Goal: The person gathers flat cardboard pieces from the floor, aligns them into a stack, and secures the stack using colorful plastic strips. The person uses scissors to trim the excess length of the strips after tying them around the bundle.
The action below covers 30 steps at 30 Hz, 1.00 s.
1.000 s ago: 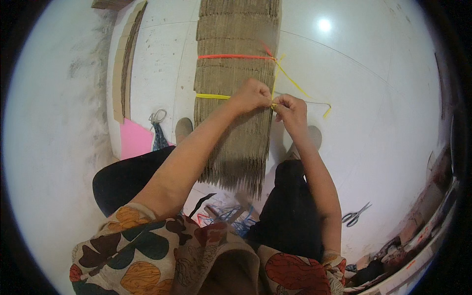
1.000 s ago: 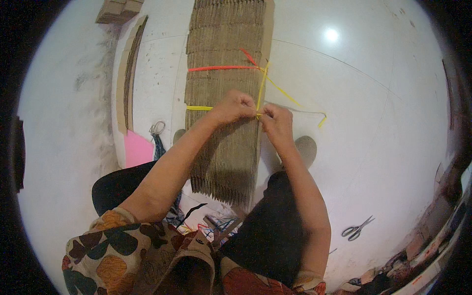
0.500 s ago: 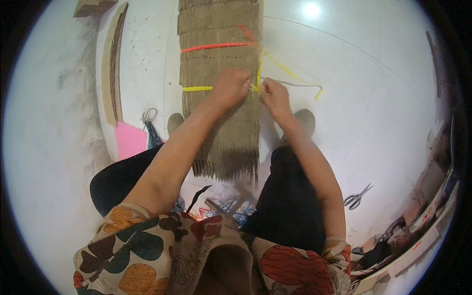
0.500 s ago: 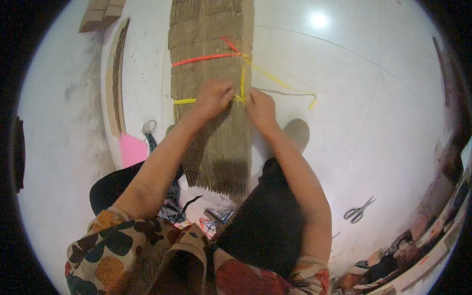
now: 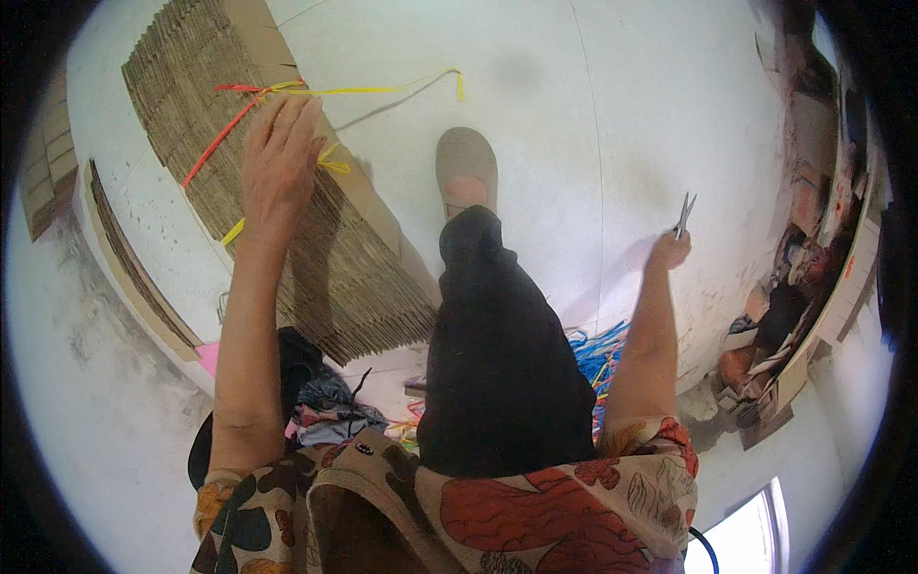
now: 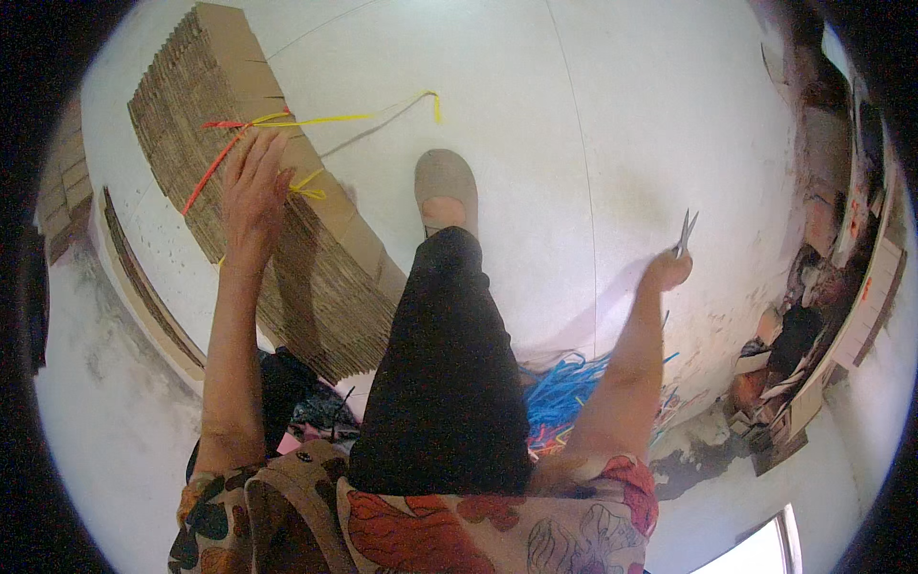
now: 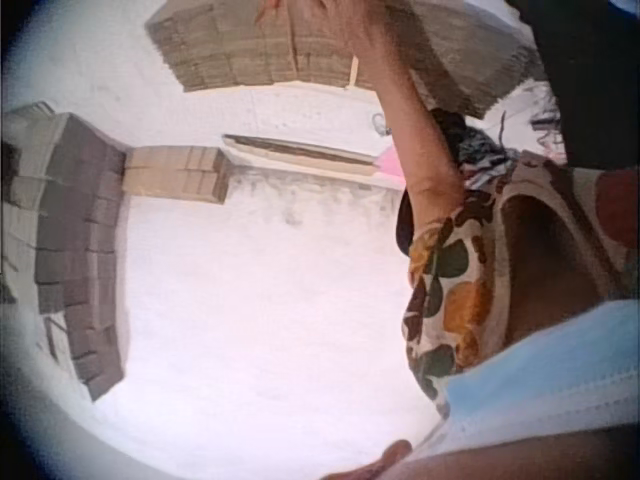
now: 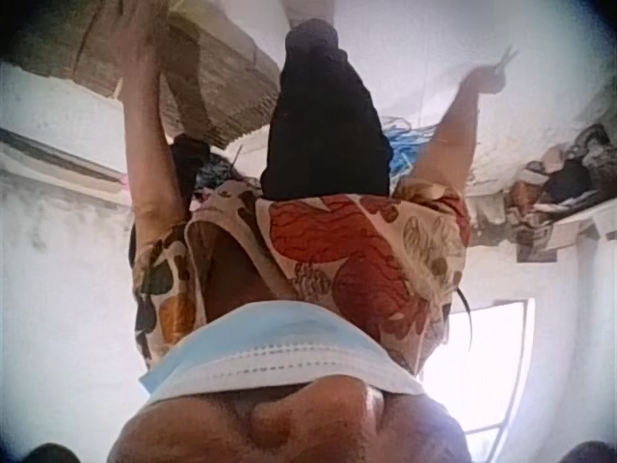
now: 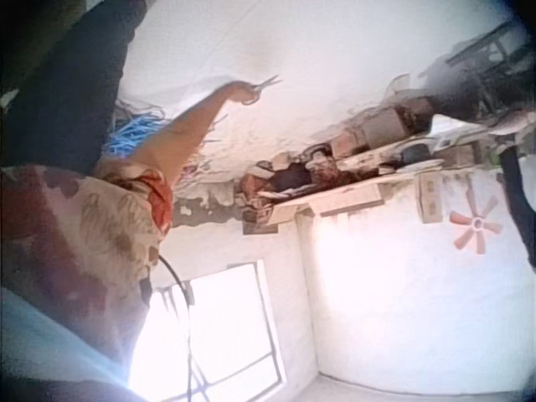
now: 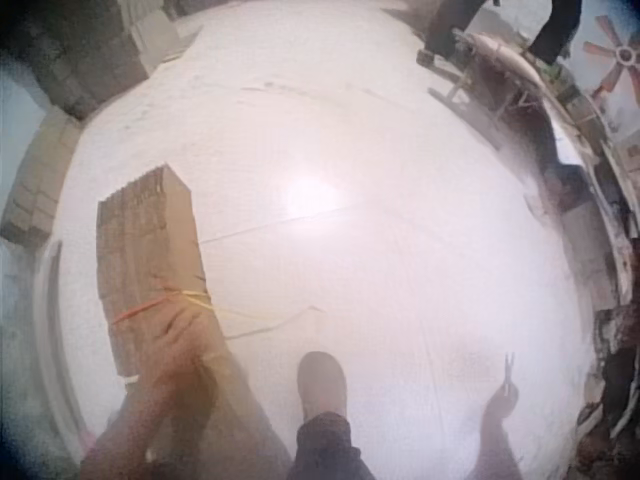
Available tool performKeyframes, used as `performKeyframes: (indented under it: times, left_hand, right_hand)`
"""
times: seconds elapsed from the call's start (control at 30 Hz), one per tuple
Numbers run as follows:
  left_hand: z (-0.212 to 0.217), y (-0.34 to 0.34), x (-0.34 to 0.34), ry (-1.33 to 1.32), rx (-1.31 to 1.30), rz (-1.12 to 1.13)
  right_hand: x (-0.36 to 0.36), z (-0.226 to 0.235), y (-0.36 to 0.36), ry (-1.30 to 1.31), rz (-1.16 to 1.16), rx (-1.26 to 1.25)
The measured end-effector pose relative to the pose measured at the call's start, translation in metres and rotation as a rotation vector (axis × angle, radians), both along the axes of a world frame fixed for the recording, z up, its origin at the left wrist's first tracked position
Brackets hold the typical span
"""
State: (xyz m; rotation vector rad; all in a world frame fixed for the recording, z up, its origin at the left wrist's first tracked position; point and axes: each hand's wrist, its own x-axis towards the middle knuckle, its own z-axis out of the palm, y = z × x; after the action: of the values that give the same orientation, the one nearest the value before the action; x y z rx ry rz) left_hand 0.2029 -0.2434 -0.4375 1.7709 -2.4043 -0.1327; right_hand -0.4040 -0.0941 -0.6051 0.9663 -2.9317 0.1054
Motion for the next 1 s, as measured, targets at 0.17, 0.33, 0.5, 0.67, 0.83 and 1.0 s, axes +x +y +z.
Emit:
performKeyframes:
  times: [0.17, 0.33, 0.5, 0.67, 0.83, 1.0]
  left_hand:
    - [-0.037, -0.03, 0.009, -0.328, 0.119, -0.131]
    - [-0.034, -0.061, 0.005, -0.338, 0.405, -0.207]
    - [-0.034, -0.072, 0.016, -0.109, 0.314, 0.05]
    - [-0.02, -0.099, 0.023, 0.744, 0.498, 0.407]
    - [-0.005, -0.097, 0.02, 1.113, 0.673, 0.458]
    - [-0.009, -0.089, -0.006, 1.151, 0.85, 0.443]
  right_hand:
    - [-0.071, 0.001, 0.008, -0.718, -0.392, 0.044]
    - [-0.048, -0.017, 0.013, -0.173, -0.002, 0.222]
    - [0.035, -0.028, 0.004, 0.005, 0.249, 0.08]
    - [0.102, 0.015, -0.05, -0.248, 0.321, 0.071]
    - [0.232, 0.105, -0.139, -1.573, 0.279, -0.325]
    - [0.34, 0.126, -0.175, -2.365, 0.214, -0.305]
